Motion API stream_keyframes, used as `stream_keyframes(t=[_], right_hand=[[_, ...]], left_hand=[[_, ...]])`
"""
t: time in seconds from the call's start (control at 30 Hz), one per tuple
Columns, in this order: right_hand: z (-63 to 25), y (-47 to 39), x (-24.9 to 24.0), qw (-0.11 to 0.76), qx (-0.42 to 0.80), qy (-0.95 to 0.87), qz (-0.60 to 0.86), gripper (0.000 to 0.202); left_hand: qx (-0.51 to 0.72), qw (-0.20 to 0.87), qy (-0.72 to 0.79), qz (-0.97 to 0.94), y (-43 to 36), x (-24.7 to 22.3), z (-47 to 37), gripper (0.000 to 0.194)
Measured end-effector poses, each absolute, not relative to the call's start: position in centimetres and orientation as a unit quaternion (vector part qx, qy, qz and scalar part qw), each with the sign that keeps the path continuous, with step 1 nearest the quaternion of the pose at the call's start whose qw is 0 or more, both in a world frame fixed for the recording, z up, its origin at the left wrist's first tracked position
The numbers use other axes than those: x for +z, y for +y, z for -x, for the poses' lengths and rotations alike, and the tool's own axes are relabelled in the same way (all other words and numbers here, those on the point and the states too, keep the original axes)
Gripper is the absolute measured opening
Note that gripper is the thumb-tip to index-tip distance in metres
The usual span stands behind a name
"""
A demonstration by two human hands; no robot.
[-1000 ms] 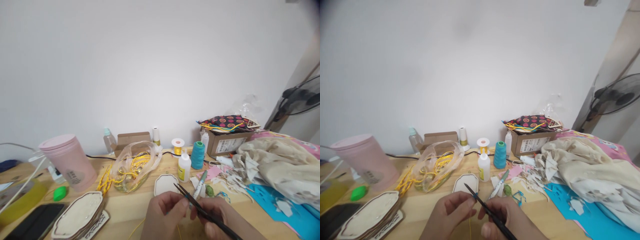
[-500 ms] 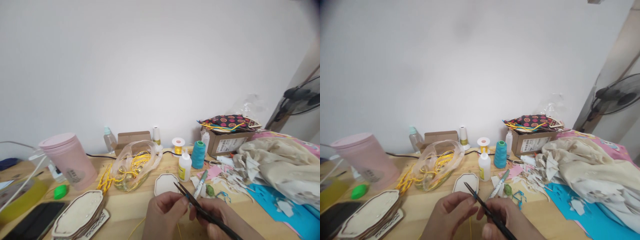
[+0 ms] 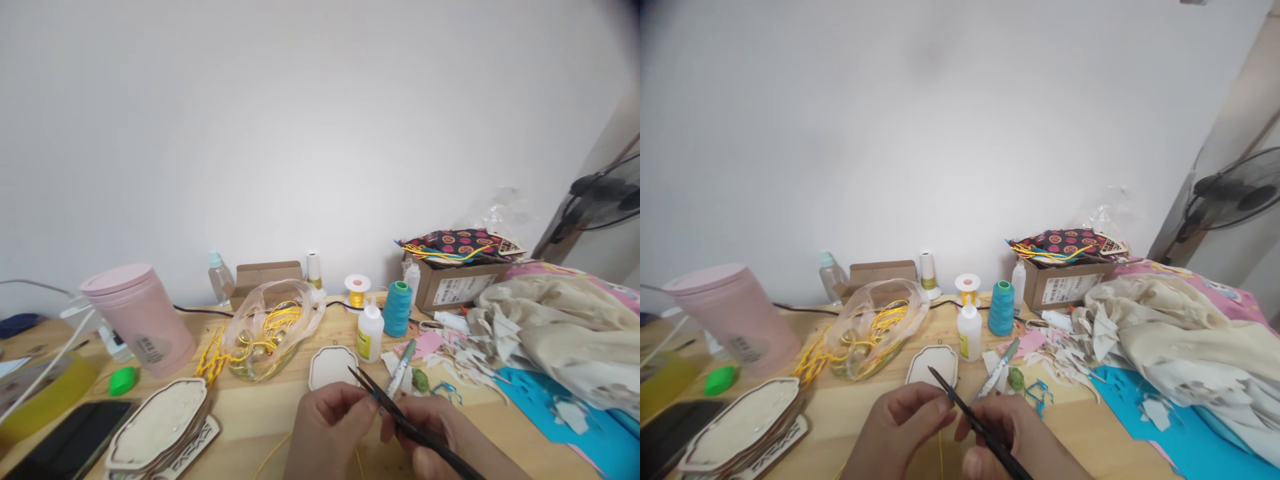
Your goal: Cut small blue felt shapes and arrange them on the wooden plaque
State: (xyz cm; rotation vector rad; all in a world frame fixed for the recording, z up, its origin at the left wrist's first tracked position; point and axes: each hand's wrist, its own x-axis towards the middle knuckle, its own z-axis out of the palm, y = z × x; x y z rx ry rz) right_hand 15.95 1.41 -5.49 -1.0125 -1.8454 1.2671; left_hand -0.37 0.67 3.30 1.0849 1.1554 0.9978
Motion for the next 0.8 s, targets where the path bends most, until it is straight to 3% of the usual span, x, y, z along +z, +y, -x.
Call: stream_keyframes(t=[0.37, 0.8], right_hand=[[-15.7, 0.3, -0.7, 0.338, 0.549, -0.669, 0.369, 0.051], [-16.2, 0.7, -2.7, 0.333, 0.534, -0.686, 0.366, 0.051]], left_hand=[[0.435, 0.555, 0.518, -0.485, 0.6, 3.1, 0.4, 0.012], [0.446, 0.568, 0.513, -0.464, 0.6, 3.5, 0.3, 0.009]])
